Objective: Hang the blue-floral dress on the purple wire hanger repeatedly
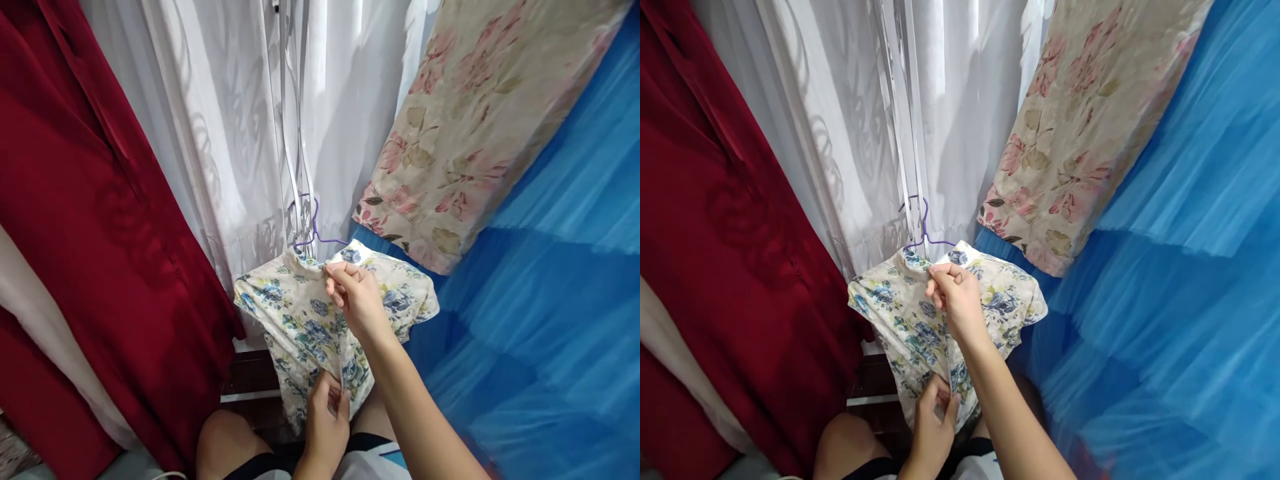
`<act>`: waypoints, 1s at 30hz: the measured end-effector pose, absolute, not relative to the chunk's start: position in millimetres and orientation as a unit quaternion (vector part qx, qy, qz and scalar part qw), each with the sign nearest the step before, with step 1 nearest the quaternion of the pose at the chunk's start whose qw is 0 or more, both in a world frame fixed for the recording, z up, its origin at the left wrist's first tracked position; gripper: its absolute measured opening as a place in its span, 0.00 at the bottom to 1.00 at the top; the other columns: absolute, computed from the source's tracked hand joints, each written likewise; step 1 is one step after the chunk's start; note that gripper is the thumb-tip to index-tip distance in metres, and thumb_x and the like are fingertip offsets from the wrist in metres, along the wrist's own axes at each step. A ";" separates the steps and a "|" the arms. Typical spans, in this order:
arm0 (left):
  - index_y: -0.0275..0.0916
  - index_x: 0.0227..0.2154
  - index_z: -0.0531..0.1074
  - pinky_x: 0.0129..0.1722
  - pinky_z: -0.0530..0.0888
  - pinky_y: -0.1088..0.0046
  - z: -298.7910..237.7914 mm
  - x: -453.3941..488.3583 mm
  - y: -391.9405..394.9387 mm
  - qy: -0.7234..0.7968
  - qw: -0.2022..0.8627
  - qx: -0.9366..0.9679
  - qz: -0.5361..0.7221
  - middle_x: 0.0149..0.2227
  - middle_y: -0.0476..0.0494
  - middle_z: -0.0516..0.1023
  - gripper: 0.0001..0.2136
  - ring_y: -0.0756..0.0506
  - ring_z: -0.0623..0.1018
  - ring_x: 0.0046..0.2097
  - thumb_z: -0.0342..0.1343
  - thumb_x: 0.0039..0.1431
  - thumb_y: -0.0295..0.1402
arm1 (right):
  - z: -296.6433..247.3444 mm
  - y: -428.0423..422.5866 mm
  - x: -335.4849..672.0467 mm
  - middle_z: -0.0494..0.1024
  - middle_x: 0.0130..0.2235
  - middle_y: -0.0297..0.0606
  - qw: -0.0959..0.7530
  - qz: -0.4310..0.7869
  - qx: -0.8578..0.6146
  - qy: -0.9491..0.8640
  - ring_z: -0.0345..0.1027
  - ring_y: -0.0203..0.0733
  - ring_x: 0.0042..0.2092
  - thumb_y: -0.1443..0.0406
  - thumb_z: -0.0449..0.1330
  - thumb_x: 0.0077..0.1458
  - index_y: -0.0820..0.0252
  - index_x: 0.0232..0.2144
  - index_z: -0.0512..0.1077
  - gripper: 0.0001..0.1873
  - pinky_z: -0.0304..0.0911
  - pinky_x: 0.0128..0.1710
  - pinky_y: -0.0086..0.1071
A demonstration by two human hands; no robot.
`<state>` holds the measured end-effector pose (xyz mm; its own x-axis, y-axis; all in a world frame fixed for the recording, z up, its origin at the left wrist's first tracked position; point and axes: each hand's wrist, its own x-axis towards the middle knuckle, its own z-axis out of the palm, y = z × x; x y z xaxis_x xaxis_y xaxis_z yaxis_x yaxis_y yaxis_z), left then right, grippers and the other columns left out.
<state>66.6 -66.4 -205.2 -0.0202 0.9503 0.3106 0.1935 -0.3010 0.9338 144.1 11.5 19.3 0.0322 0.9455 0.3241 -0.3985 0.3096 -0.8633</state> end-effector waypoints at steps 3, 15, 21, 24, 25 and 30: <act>0.39 0.36 0.68 0.37 0.70 0.70 -174.8 48.9 -48.1 0.475 0.294 0.589 0.584 0.30 0.46 0.69 0.07 0.46 0.71 0.34 0.58 0.60 0.36 | 3.8 0.2 147.8 0.70 0.16 0.28 0.643 0.509 -0.316 -0.478 0.50 0.27 0.14 0.58 0.65 0.52 0.61 0.28 0.71 0.12 0.42 0.13 0.24; 0.38 0.35 0.73 0.34 0.67 0.75 -9.2 8.5 20.3 0.306 0.015 0.764 0.568 0.29 0.47 0.72 0.06 0.50 0.70 0.30 0.52 0.65 0.31 | -23.9 -0.5 144.6 0.66 0.16 0.26 0.640 0.445 -0.333 -0.531 0.52 0.30 0.17 0.53 0.64 0.55 0.58 0.27 0.67 0.16 0.47 0.17 0.26; 0.38 0.34 0.72 0.36 0.68 0.74 -2.0 18.6 16.0 0.332 -0.016 0.701 0.631 0.29 0.47 0.72 0.05 0.49 0.71 0.32 0.53 0.65 0.32 | -48.7 16.4 140.5 0.64 0.17 0.26 0.646 0.421 -0.353 -0.529 0.52 0.31 0.19 0.52 0.63 0.55 0.58 0.28 0.66 0.17 0.47 0.19 0.27; 0.37 0.36 0.72 0.38 0.69 0.74 13.9 9.3 20.2 0.333 -0.008 0.617 0.713 0.32 0.47 0.74 0.06 0.49 0.73 0.35 0.53 0.65 0.33 | -58.8 13.4 144.8 0.62 0.16 0.25 0.620 0.430 -0.378 -0.536 0.51 0.31 0.18 0.52 0.64 0.53 0.58 0.26 0.65 0.18 0.46 0.19 0.27; 0.37 0.36 0.73 0.38 0.69 0.75 17.5 0.9 24.9 0.340 0.002 0.583 0.738 0.32 0.47 0.74 0.07 0.49 0.73 0.36 0.53 0.65 0.35 | -62.5 9.5 146.6 0.62 0.16 0.25 0.612 0.432 -0.383 -0.541 0.51 0.31 0.18 0.52 0.63 0.54 0.58 0.26 0.66 0.18 0.46 0.20 0.27; 0.35 0.33 0.72 0.33 0.67 0.78 -0.6 -74.3 70.9 0.324 0.197 0.366 0.850 0.27 0.52 0.69 0.10 0.53 0.71 0.30 0.60 0.59 0.38 | -78.1 -22.8 148.3 0.60 0.20 0.27 0.583 0.417 -0.405 -0.567 0.52 0.33 0.22 0.55 0.61 0.57 0.58 0.26 0.67 0.15 0.47 0.23 0.29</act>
